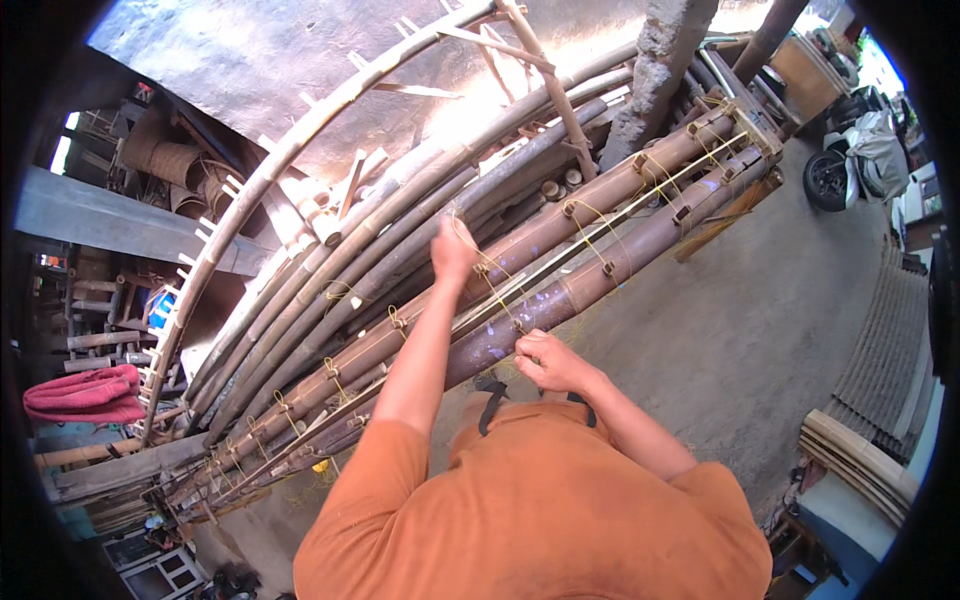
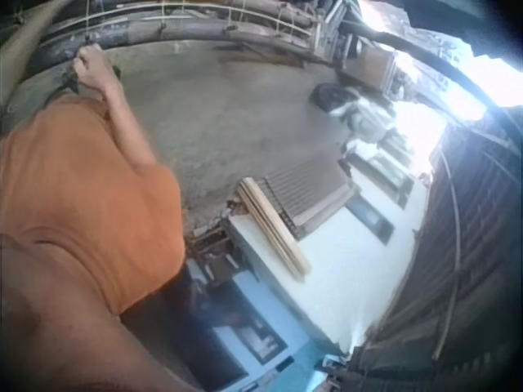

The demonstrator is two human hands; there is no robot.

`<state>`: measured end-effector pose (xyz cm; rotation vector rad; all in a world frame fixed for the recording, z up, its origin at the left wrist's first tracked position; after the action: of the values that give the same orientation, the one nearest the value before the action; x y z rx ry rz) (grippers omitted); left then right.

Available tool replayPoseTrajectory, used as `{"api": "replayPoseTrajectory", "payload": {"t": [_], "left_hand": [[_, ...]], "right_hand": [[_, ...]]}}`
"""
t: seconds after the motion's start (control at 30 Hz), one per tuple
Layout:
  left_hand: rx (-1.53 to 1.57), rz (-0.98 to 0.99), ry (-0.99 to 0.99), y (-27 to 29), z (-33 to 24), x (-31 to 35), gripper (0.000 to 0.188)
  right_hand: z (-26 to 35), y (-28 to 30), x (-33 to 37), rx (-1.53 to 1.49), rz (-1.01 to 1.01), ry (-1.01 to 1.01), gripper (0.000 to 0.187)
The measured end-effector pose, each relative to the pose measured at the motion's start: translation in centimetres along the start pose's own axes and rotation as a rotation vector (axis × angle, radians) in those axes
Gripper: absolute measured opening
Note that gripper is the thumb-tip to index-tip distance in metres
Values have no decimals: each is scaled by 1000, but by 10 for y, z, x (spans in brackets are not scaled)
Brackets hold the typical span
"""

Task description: The person sits on the ground and uses a knife to scrape and sharpen a long bamboo strip. After finishing, they stand, walk through a cluttered outdoor area into a workshop, and place the strip on a bamboo rack, securing it with yellow string.

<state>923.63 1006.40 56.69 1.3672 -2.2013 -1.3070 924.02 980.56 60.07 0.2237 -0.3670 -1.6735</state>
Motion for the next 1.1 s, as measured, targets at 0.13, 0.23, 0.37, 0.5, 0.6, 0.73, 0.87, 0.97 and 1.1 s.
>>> {"api": "replayPoseTrajectory", "payload": {"t": [0.13,0.23,0.37,0.5,0.6,0.73,0.87,0.97,1.1], "left_hand": [[58,102,-56,10,-15,-10,21],[279,141,65,78,31,7,32],[52,-69,204,242,152,91,36],[-309,-29,413,361,236,220,50],[-303,153,492,367,273,308,70],[-291,118,317,366,272,333,60],[-228,-67,201,374,278,327,51],[-163,73,259,361,302,301,49],[-24,379,292,339,314,288,47]], "right_hand": [[-6,6,8,33,-150,-49,17],[-37,5,8,-436,-172,-326,19],[-95,13,24,-1016,-439,-556,20],[-164,-1,62,-863,-466,-892,49],[-175,-16,66,-481,-370,-1022,75],[-175,-31,49,-568,-440,-1004,85],[-160,-43,49,-676,-580,-1032,81],[-166,-55,49,-757,-628,-946,63],[-149,-80,55,-796,-570,-876,53]]}}
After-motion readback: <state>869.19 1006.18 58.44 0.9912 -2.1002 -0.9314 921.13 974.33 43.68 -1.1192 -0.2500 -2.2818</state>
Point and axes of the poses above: each hand's wrist, its own x-axis away from the middle knuckle, its own y-axis out of the back of the hand, z = x × y, the point moved 9 cm from there along -x, towards the middle knuckle, and after that the axes turned 9 degrees about -y, right-handed, at the moved point
